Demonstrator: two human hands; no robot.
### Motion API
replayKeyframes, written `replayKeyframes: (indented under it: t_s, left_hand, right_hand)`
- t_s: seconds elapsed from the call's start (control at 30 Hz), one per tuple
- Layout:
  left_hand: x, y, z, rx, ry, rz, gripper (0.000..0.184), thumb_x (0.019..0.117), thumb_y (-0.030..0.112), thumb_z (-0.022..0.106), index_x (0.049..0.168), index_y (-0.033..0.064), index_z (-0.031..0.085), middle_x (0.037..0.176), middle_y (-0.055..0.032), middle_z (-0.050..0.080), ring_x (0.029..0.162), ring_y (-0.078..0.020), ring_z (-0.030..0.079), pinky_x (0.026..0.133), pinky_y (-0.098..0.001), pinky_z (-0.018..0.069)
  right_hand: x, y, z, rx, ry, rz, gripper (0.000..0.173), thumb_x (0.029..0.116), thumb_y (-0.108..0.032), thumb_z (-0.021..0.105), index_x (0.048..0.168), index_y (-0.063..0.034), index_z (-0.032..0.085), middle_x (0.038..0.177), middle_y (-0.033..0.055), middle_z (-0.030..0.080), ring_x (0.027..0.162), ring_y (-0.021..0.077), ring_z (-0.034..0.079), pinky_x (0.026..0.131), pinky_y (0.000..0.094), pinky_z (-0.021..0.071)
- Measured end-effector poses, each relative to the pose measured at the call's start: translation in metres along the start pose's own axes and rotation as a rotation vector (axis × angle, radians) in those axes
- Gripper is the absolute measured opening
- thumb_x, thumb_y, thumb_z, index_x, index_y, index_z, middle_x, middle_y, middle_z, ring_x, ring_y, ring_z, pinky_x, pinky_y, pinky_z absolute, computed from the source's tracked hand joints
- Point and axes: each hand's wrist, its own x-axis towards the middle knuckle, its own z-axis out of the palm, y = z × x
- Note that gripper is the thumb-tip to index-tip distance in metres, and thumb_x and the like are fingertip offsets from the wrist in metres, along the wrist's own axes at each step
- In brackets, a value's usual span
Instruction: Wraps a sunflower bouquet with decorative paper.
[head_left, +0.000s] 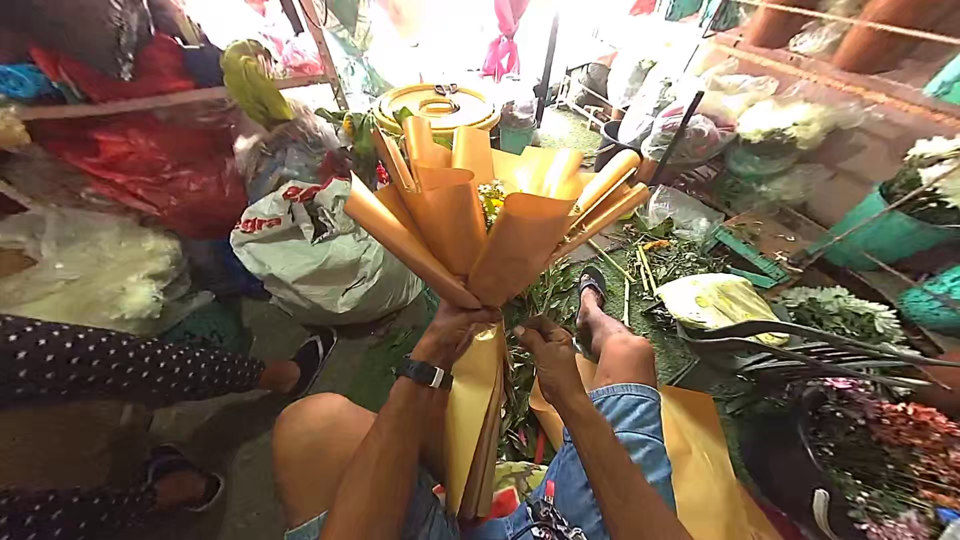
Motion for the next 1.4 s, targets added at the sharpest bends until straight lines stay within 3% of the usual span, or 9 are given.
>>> replayKeyframes:
  t_s: [0.33,0.4,0.5,0.67,0.9,1.03,1.1,1.23,1.4]
  left_hand:
    - [-0.011,0.003,0.013,-0.088,0.008,-0.097,0.033,0.079,-0.011,0.075,0.108,-0.002,0.064,0.095,-0.0118,0.073,0.086,-0.0194,0.071,0.08,-0.0365,0.0616]
    - [-0.011,0.003,0.011,-0.066,0.015,-0.103,0.029,0.0826,-0.009,0.073,0.109,-0.0019,0.065,0.095,-0.0117,0.073,0.087,-0.019,0.071,0.082,-0.0359,0.0612]
    - [-0.011,0.008,0.009,-0.045,0.027,-0.132,0.025,0.0856,-0.008,0.071,0.109,-0.0018,0.065,0.095,-0.0116,0.073,0.086,-0.0184,0.071,0.081,-0.0354,0.0612]
    - [-0.009,0.005,0.007,-0.02,0.04,-0.108,0.027,0.0838,-0.008,0.072,0.109,-0.0028,0.064,0.094,-0.011,0.073,0.086,-0.0185,0.071,0.082,-0.0358,0.0611]
    - [-0.01,0.005,0.019,-0.069,0.069,-0.037,0.031,0.0798,-0.013,0.073,0.107,-0.0013,0.064,0.093,-0.0105,0.073,0.084,-0.0187,0.072,0.08,-0.0358,0.0621]
    - [-0.007,0.0,0.02,-0.049,0.052,-0.048,0.029,0.0797,-0.011,0.073,0.106,-0.0018,0.065,0.092,-0.0111,0.073,0.083,-0.018,0.071,0.08,-0.0352,0.061]
    - [-0.006,0.0,0.021,-0.048,0.053,-0.061,0.029,0.0799,-0.011,0.073,0.106,-0.0019,0.065,0.093,-0.0117,0.073,0.084,-0.019,0.071,0.081,-0.036,0.061]
    - [-0.007,0.0,0.023,-0.054,0.07,-0.076,0.03,0.0809,-0.011,0.072,0.108,-0.002,0.064,0.094,-0.012,0.072,0.085,-0.019,0.071,0.082,-0.0361,0.0609]
    - [-0.008,0.003,0.024,-0.057,0.103,-0.079,0.031,0.0809,-0.012,0.072,0.109,-0.0025,0.064,0.096,-0.012,0.072,0.088,-0.0193,0.071,0.083,-0.0364,0.061]
  right_hand:
    - [0.029,0.021,0.008,0.193,0.11,0.157,0.011,0.099,-0.01,0.066,0.097,0.0008,0.07,0.077,0.0042,0.065,0.064,0.0086,0.057,0.058,0.0235,0.0492]
    - [0.031,0.022,0.005,0.14,0.06,0.175,0.02,0.0999,-0.016,0.067,0.113,-0.0011,0.07,0.094,0.0078,0.071,0.071,0.0129,0.063,0.062,0.0282,0.0548]
    - [0.038,0.021,-0.01,-0.016,-0.192,0.214,0.046,0.1055,-0.021,0.055,0.149,-0.0079,0.046,0.129,0.0084,0.066,0.086,0.0139,0.067,0.071,0.0306,0.0577]
    - [0.042,0.018,-0.019,-0.267,-0.27,0.049,0.02,0.1032,-0.022,0.06,0.108,-0.0045,0.069,0.089,0.0012,0.068,0.078,0.0075,0.065,0.071,0.0262,0.0559]
    - [0.018,0.013,0.006,0.297,0.002,0.14,0.01,0.1003,-0.007,0.062,0.101,0.0014,0.068,0.083,0.0055,0.065,0.068,0.0094,0.059,0.064,0.0254,0.0527]
    - [0.011,0.018,0.007,-0.527,0.116,-0.29,0.018,0.0977,-0.019,0.066,0.105,-0.0048,0.074,0.101,0.0048,0.071,0.084,0.01,0.067,0.076,0.027,0.0584]
    - [0.015,0.028,0.0,-0.83,0.216,-0.576,0.015,0.0962,-0.024,0.07,0.1,-0.0129,0.079,0.11,0.0101,0.07,0.09,0.0192,0.069,0.079,0.037,0.0598]
    - [0.026,0.033,-0.01,-0.956,0.196,-0.849,0.011,0.0962,-0.019,0.069,0.098,-0.0163,0.08,0.113,0.0106,0.074,0.09,0.0217,0.072,0.076,0.0359,0.0609]
    - [0.032,0.032,-0.009,-0.857,0.082,-0.772,0.015,0.0996,-0.018,0.066,0.103,-0.0089,0.076,0.111,0.0093,0.075,0.098,0.0189,0.073,0.084,0.0335,0.0619]
